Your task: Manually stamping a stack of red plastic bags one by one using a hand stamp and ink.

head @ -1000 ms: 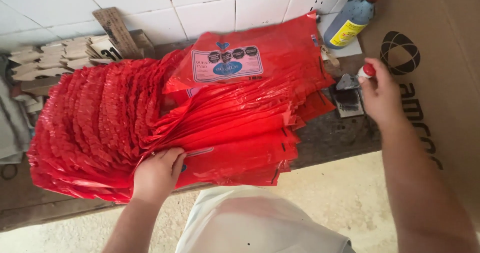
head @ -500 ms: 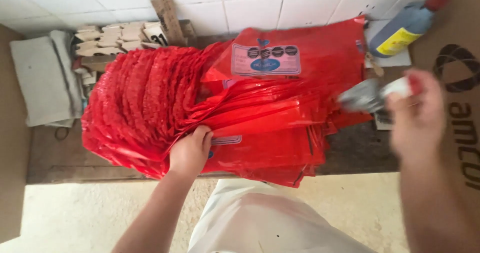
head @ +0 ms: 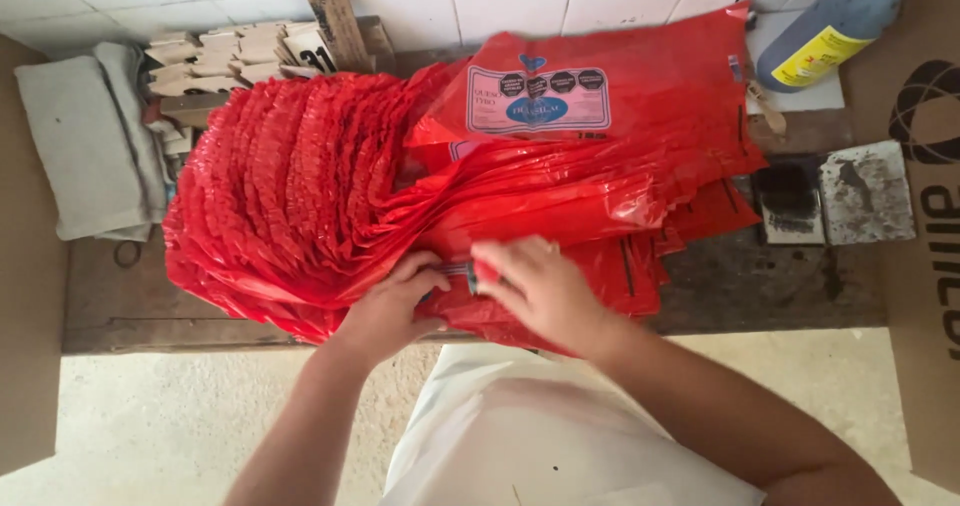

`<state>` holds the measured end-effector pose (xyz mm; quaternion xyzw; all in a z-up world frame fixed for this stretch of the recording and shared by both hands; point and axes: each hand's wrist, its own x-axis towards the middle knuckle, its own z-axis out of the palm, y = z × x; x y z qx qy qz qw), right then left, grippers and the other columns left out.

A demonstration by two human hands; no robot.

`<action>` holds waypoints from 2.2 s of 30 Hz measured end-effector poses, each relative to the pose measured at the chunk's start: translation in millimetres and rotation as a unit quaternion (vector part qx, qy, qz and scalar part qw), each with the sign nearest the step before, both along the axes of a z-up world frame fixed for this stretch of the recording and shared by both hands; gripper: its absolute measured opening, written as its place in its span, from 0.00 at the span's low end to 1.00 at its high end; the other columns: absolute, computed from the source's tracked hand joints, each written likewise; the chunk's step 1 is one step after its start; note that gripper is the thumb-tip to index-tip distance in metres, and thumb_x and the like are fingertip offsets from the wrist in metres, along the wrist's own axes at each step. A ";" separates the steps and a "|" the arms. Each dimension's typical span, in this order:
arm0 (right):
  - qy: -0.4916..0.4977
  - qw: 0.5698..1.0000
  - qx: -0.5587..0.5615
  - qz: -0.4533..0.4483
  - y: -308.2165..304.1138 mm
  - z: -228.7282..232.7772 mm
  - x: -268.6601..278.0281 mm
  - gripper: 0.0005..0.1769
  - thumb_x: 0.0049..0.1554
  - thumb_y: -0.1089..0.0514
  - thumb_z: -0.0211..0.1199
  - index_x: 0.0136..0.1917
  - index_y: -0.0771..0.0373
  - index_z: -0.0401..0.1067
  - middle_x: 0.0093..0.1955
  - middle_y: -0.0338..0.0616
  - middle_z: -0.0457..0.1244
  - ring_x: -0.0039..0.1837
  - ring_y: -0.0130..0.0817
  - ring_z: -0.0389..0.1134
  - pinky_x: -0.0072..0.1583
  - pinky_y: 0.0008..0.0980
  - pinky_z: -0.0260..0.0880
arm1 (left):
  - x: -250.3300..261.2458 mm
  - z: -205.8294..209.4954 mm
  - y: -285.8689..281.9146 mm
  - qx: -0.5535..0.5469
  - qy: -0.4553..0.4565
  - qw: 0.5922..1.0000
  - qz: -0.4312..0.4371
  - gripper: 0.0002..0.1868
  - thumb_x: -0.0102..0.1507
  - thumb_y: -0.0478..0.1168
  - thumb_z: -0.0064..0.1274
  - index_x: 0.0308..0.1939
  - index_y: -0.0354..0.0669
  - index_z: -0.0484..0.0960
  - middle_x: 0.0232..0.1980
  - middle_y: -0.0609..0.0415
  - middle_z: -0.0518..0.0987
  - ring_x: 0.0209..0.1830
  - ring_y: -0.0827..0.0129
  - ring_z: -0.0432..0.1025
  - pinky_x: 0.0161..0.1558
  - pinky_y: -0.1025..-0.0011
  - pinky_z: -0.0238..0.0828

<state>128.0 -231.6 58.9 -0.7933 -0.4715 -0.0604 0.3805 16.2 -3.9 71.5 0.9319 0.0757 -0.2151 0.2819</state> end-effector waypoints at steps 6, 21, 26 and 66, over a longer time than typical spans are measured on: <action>0.379 0.897 0.214 -0.074 -32.0 38.0 32.7 0.31 0.56 0.68 0.68 0.72 0.61 0.68 0.65 0.48 0.65 0.60 0.37 0.72 0.58 0.34 0.78 | -4.8 -28.7 8.9 -0.025 -0.072 0.997 0.006 0.10 0.60 0.45 0.61 0.45 0.60 0.80 0.68 0.68 0.71 0.60 0.48 0.75 0.58 0.52 0.77; 0.399 0.878 0.198 -0.175 -92.0 45.8 -8.8 0.31 0.56 0.69 0.64 0.72 0.68 0.65 0.62 0.47 0.60 0.56 0.33 0.68 0.59 0.34 0.77 | -0.9 -22.8 16.6 -0.095 -0.211 0.972 0.031 0.05 0.68 0.45 0.52 0.42 0.55 0.83 0.47 0.60 0.83 0.49 0.61 0.80 0.49 0.64 0.78; 0.231 0.967 0.083 -0.068 -52.7 10.5 -22.6 0.27 0.54 0.55 0.71 0.66 0.58 0.74 0.57 0.46 0.68 0.59 0.41 0.72 0.57 0.39 0.75 | 13.3 -38.0 19.1 0.004 -0.248 0.968 0.042 0.09 0.70 0.51 0.49 0.46 0.56 0.81 0.40 0.56 0.81 0.44 0.62 0.80 0.46 0.66 0.78; 0.273 0.946 0.148 -0.093 -43.4 41.8 -12.5 0.29 0.53 0.63 0.73 0.67 0.65 0.73 0.59 0.51 0.68 0.60 0.37 0.73 0.59 0.35 0.76 | 17.7 -44.6 32.9 0.083 -0.283 0.954 -0.058 0.09 0.68 0.52 0.50 0.40 0.60 0.83 0.54 0.65 0.78 0.52 0.68 0.78 0.53 0.73 0.74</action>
